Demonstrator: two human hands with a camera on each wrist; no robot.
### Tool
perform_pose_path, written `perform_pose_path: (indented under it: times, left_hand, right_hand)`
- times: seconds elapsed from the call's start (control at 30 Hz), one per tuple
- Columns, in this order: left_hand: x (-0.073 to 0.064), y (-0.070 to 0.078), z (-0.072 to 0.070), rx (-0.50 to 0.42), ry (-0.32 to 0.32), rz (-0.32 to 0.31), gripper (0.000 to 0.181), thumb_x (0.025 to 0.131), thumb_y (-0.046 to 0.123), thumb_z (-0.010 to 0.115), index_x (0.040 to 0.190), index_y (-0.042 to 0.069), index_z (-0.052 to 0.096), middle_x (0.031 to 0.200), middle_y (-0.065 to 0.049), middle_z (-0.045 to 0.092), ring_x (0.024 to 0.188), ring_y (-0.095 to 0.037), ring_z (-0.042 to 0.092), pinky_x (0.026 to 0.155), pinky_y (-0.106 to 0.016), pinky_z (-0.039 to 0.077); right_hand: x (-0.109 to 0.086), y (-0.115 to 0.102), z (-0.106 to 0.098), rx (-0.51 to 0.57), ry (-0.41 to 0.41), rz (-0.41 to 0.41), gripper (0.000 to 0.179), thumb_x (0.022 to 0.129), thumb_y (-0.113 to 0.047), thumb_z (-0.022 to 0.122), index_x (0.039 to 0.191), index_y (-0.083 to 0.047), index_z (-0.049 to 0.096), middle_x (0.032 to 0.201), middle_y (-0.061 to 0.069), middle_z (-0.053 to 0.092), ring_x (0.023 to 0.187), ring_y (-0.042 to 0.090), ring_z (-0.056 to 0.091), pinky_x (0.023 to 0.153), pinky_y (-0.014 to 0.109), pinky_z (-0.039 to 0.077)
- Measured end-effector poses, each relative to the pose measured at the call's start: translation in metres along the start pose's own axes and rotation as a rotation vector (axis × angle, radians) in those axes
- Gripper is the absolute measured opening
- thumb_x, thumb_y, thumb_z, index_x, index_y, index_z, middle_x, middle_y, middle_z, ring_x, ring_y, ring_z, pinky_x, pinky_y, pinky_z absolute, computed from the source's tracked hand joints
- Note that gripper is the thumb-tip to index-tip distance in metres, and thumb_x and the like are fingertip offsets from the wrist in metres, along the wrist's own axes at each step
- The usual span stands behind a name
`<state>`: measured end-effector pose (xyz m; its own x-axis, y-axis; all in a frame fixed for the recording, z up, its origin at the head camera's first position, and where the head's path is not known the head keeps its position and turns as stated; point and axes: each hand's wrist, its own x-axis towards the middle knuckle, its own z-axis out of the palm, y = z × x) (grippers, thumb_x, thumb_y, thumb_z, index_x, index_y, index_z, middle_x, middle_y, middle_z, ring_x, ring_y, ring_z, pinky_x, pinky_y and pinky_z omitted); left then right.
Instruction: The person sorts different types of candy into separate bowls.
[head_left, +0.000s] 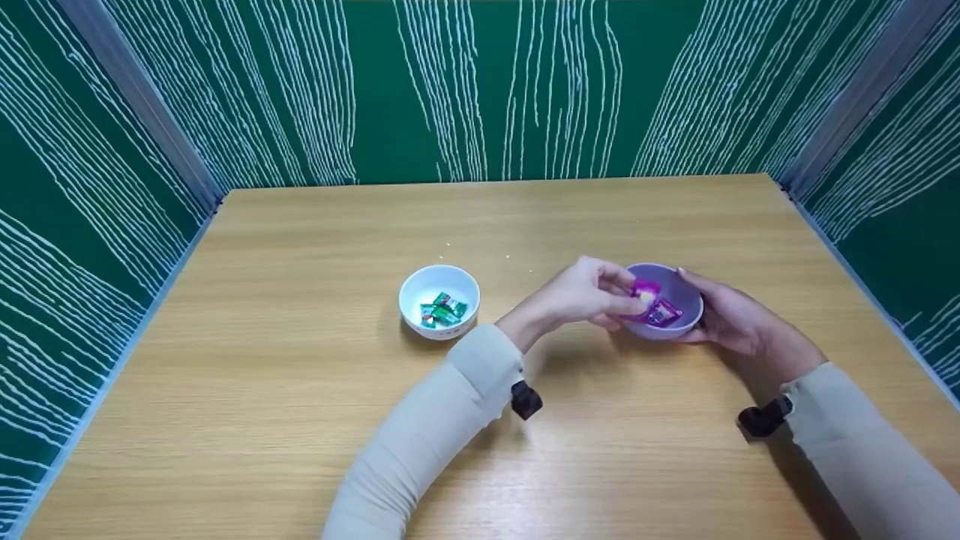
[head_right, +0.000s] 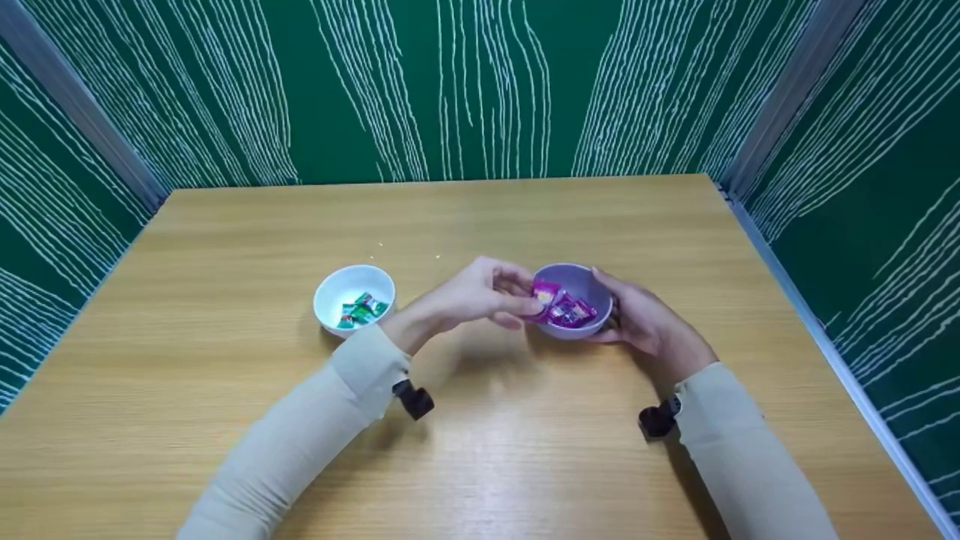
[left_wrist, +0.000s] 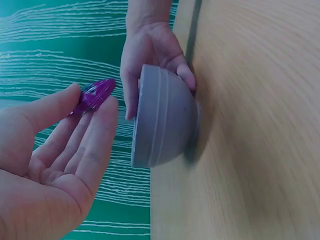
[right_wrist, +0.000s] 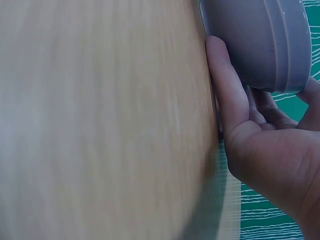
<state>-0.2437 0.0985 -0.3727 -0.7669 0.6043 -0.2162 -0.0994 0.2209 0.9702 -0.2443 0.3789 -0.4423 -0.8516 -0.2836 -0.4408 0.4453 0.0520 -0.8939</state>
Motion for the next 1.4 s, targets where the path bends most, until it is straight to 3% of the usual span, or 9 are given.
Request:
perform_pose_path:
  times: [0.1, 0.27, 0.43, 0.53, 0.77, 1.07, 1.23, 1.4]
  left_hand:
    - [0.005, 0.005, 0.006, -0.049, 0.068, 0.016, 0.033, 0.085, 0.009, 0.083, 0.116, 0.007, 0.072, 0.096, -0.002, 0.071, 0.085, -0.017, 0.071, 0.072, -0.028, 0.063]
    - [0.013, 0.009, 0.014, -0.031, 0.145, 0.034, 0.024, 0.084, 0.010, 0.084, 0.107, 0.011, 0.077, 0.091, 0.002, 0.072, 0.084, -0.012, 0.070, 0.071, -0.024, 0.062]
    - [0.022, 0.009, 0.019, -0.019, 0.138, -0.036, 0.026, 0.084, 0.009, 0.084, 0.109, 0.008, 0.077, 0.090, 0.001, 0.072, 0.079, -0.014, 0.071, 0.067, -0.024, 0.062]
    - [0.027, 0.006, 0.020, -0.047, 0.130, -0.061, 0.030, 0.085, 0.006, 0.083, 0.114, 0.004, 0.075, 0.092, -0.002, 0.071, 0.077, -0.016, 0.072, 0.067, -0.026, 0.063]
    - [0.037, 0.005, 0.019, -0.063, 0.166, -0.089, 0.033, 0.085, 0.003, 0.082, 0.116, 0.009, 0.075, 0.092, -0.003, 0.069, 0.078, -0.016, 0.071, 0.067, -0.026, 0.063]
    - [0.046, 0.013, 0.031, 0.010, 0.275, -0.156, 0.020, 0.090, 0.010, 0.078, 0.110, 0.011, 0.076, 0.087, -0.002, 0.070, 0.075, -0.017, 0.071, 0.063, -0.026, 0.062]
    - [0.051, 0.014, 0.042, -0.026, 0.327, -0.184, 0.016, 0.090, 0.008, 0.078, 0.105, 0.011, 0.079, 0.086, -0.002, 0.070, 0.077, -0.018, 0.071, 0.063, -0.027, 0.063]
    - [0.054, 0.009, 0.050, -0.045, 0.340, -0.183, 0.013, 0.091, 0.007, 0.076, 0.104, 0.010, 0.079, 0.085, -0.001, 0.067, 0.075, -0.018, 0.069, 0.060, -0.026, 0.062]
  right_hand:
    - [0.000, 0.000, 0.000, -0.003, 0.002, 0.004, 0.080, 0.105, -0.060, 0.037, 0.164, -0.014, 0.008, 0.157, 0.016, 0.025, 0.116, 0.018, 0.062, 0.099, 0.046, 0.055]
    - [-0.001, 0.000, 0.000, -0.011, -0.003, 0.007, 0.081, 0.105, -0.060, 0.035, 0.164, -0.016, 0.003, 0.159, 0.016, 0.024, 0.117, 0.018, 0.060, 0.100, 0.046, 0.054]
    - [-0.002, 0.001, -0.001, -0.001, -0.013, -0.009, 0.077, 0.106, -0.057, 0.036, 0.162, -0.010, 0.011, 0.135, 0.004, 0.056, 0.113, 0.021, 0.065, 0.097, 0.045, 0.056]
    - [-0.001, 0.001, -0.001, 0.020, -0.023, -0.023, 0.070, 0.107, -0.055, 0.038, 0.158, -0.011, 0.020, 0.125, -0.001, 0.064, 0.111, 0.021, 0.066, 0.095, 0.044, 0.058]
    - [0.001, 0.002, 0.000, 0.032, -0.021, -0.031, 0.061, 0.107, -0.054, 0.039, 0.153, -0.016, 0.027, 0.128, -0.003, 0.059, 0.112, 0.019, 0.064, 0.095, 0.044, 0.057]
    - [0.001, 0.003, 0.000, 0.037, -0.040, -0.036, 0.076, 0.107, -0.054, 0.037, 0.163, -0.011, 0.008, 0.136, 0.001, 0.047, 0.114, 0.016, 0.064, 0.099, 0.048, 0.055]
    - [0.001, 0.002, -0.001, 0.031, -0.041, -0.028, 0.078, 0.107, -0.054, 0.036, 0.163, -0.011, 0.005, 0.142, 0.003, 0.043, 0.114, 0.015, 0.064, 0.099, 0.047, 0.055]
    - [-0.001, 0.004, -0.002, 0.028, -0.049, -0.025, 0.078, 0.107, -0.055, 0.036, 0.164, -0.013, 0.005, 0.153, 0.010, 0.031, 0.115, 0.015, 0.063, 0.099, 0.045, 0.055]
